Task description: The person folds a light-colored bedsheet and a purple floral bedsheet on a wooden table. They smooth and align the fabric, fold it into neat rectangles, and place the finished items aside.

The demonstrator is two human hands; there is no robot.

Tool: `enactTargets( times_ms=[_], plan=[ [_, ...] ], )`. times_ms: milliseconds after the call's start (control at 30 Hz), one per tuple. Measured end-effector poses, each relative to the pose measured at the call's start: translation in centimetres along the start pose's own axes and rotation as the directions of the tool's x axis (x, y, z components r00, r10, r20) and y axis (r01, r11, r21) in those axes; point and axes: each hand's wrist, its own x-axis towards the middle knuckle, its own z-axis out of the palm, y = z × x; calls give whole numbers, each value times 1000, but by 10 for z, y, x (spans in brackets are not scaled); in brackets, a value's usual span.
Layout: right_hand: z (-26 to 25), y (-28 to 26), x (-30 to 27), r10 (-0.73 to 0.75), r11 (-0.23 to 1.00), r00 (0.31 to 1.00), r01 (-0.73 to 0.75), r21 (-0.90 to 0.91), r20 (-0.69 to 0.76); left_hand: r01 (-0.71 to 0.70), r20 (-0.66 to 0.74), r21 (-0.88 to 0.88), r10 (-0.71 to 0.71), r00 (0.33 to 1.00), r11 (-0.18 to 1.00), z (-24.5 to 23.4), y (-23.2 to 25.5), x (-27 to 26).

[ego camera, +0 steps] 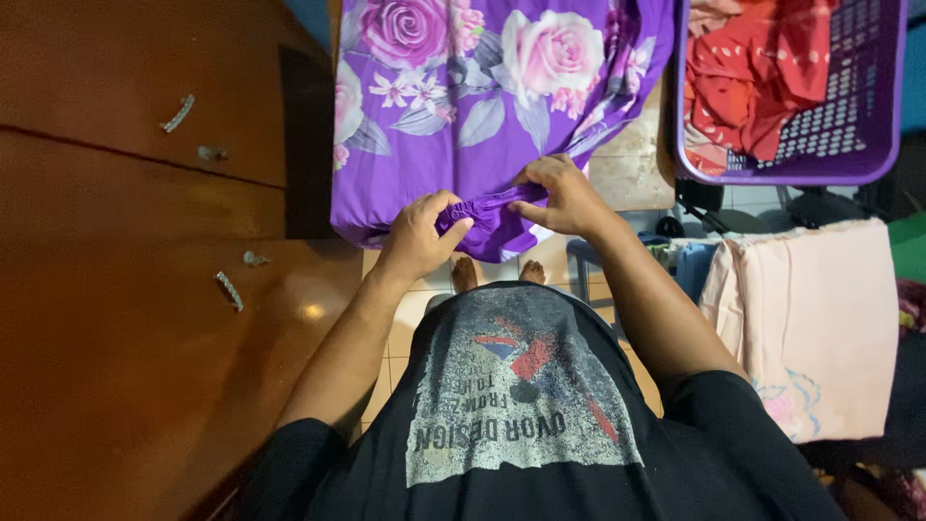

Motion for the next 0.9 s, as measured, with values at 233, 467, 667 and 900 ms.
enactTargets(
  times_ms=[233, 467, 667, 900],
  plan=[
    [36, 26, 17, 220, 941, 970, -239, 241, 102, 84, -27, 15, -83, 996, 996, -10, -30, 4],
    [75, 49, 18, 212, 970, 976, -205, 133, -40, -106, -68, 56, 110, 992, 993, -23, -45, -6],
    [59, 89, 5, 75, 990, 973, -98, -98, -219, -119, 78, -32, 121, 990, 992, -37, -27, -32],
    [13, 148, -9, 108, 946, 954, -186, -265, -281, -187, 15, -32, 187, 982, 982, -42, 3, -44]
  ],
)
